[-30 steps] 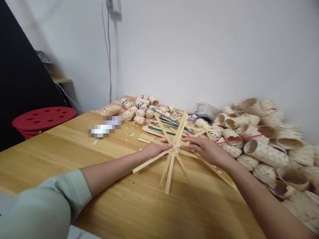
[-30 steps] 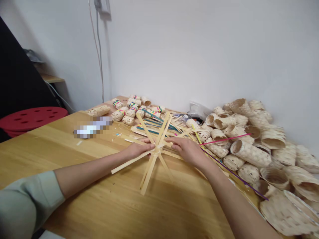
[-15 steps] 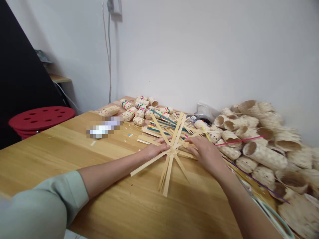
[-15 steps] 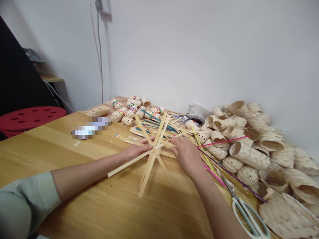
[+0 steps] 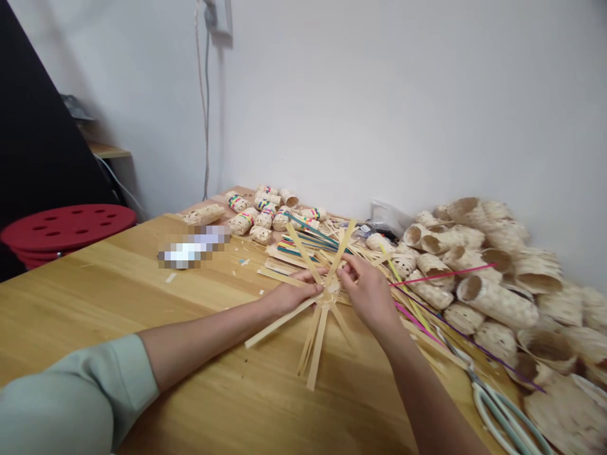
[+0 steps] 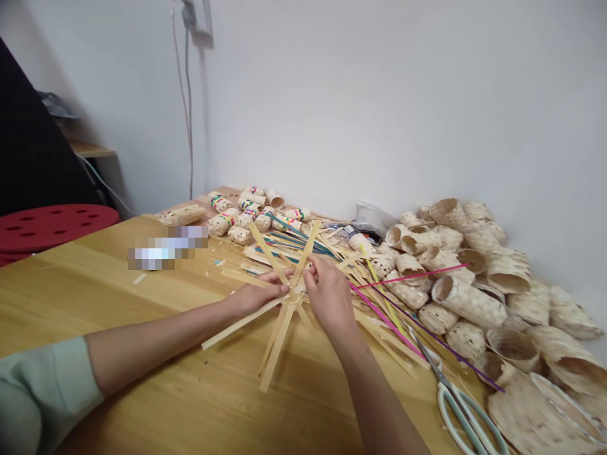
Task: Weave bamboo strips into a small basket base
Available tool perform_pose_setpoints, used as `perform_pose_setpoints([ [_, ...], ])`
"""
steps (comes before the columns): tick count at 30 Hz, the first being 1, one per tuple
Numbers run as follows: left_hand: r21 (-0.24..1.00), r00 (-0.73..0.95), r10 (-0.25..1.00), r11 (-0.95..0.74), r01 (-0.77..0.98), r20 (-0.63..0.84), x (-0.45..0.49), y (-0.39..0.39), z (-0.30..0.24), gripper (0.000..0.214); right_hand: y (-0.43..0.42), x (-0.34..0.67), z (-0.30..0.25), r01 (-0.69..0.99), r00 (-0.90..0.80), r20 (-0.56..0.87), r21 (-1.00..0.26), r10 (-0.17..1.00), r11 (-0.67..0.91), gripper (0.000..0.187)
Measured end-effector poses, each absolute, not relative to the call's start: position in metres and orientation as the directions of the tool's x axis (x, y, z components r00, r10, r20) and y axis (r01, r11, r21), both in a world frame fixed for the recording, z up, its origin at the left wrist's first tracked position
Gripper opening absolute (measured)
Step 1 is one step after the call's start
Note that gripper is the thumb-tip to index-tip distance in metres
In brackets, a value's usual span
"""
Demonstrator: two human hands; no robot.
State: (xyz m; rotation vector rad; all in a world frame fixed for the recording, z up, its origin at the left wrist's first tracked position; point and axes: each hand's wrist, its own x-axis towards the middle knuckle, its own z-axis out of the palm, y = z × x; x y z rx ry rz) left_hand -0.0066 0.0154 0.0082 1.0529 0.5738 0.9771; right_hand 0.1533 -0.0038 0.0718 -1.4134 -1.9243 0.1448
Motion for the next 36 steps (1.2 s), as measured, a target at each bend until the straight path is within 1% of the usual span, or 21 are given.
perform_pose_setpoints([
  [2,0.906,0.484,0.873,0.161,-0.392,0.054,-0.006,0.016,0.007,0.059,-0.004,0.155,0.072,0.774,-0.193,0.487,-0.458,0.851,0.438,0.024],
  [5,0.913,0.497,0.865,0.148,-0.380,0.067,-0.007,0.017,0.006,0.055,-0.004,0.158,0.072,0.795,-0.261,0.440,-0.407,0.859,0.450,0.015],
  [7,0.923,0.512,0.856,0.132,-0.362,0.078,-0.008,0.016,0.008,0.051,-0.004,0.157,0.072,0.809,-0.255,0.428,-0.397,0.867,0.434,0.015],
  [8,0.926,0.519,0.851,0.125,-0.355,0.084,-0.008,0.015,0.010,0.049,-0.004,0.157,0.071,0.808,-0.228,0.436,-0.414,0.870,0.419,0.014],
  [10,0.928,0.535,0.839,0.114,-0.355,0.101,-0.009,0.014,0.013,0.045,-0.004,0.154,0.069,0.785,-0.160,0.434,-0.488,0.886,0.381,0.013],
  [13,0.911,0.565,0.814,0.122,-0.394,0.136,-0.008,0.014,0.015,0.043,-0.005,0.150,0.066,0.698,-0.071,0.355,-0.650,0.932,0.301,0.011],
  [18,0.886,0.582,0.808,0.198,-0.419,0.095,-0.009,0.019,0.008,0.044,-0.003,0.149,0.058,0.503,-0.025,0.257,-0.832,0.966,0.234,0.015],
  [20,0.875,0.594,0.800,0.225,-0.428,0.085,-0.010,0.022,0.005,0.044,0.000,0.150,0.054,0.413,-0.023,0.231,-0.884,0.973,0.220,0.019],
  [23,0.840,0.628,0.771,0.268,-0.471,0.107,-0.011,0.024,0.003,0.043,0.003,0.152,0.050,0.291,-0.020,0.220,-0.932,0.975,0.216,0.027],
  [27,0.797,0.637,0.768,0.342,-0.499,0.069,-0.012,0.022,0.004,0.038,0.004,0.153,0.048,0.210,-0.028,0.203,-0.956,0.979,0.204,0.031],
  [29,0.799,0.633,0.773,0.355,-0.485,0.041,-0.012,0.022,0.006,0.038,0.003,0.154,0.049,0.227,-0.051,0.191,-0.954,0.980,0.198,0.031],
  [31,0.824,0.622,0.782,0.340,-0.453,0.019,-0.014,0.022,0.007,0.038,0.002,0.154,0.051,0.327,-0.090,0.207,-0.918,0.974,0.225,0.028],
  [32,0.845,0.618,0.786,0.325,-0.425,0.008,-0.014,0.022,0.008,0.038,0.001,0.153,0.051,0.414,-0.115,0.238,-0.871,0.964,0.264,0.026],
  [34,0.884,0.608,0.794,0.289,-0.367,-0.008,-0.015,0.023,0.010,0.040,-0.002,0.150,0.051,0.600,-0.167,0.330,-0.714,0.929,0.361,0.022],
  [36,0.905,0.592,0.806,0.255,-0.339,-0.006,-0.016,0.022,0.012,0.044,-0.004,0.145,0.050,0.718,-0.179,0.414,-0.565,0.892,0.407,0.018],
])
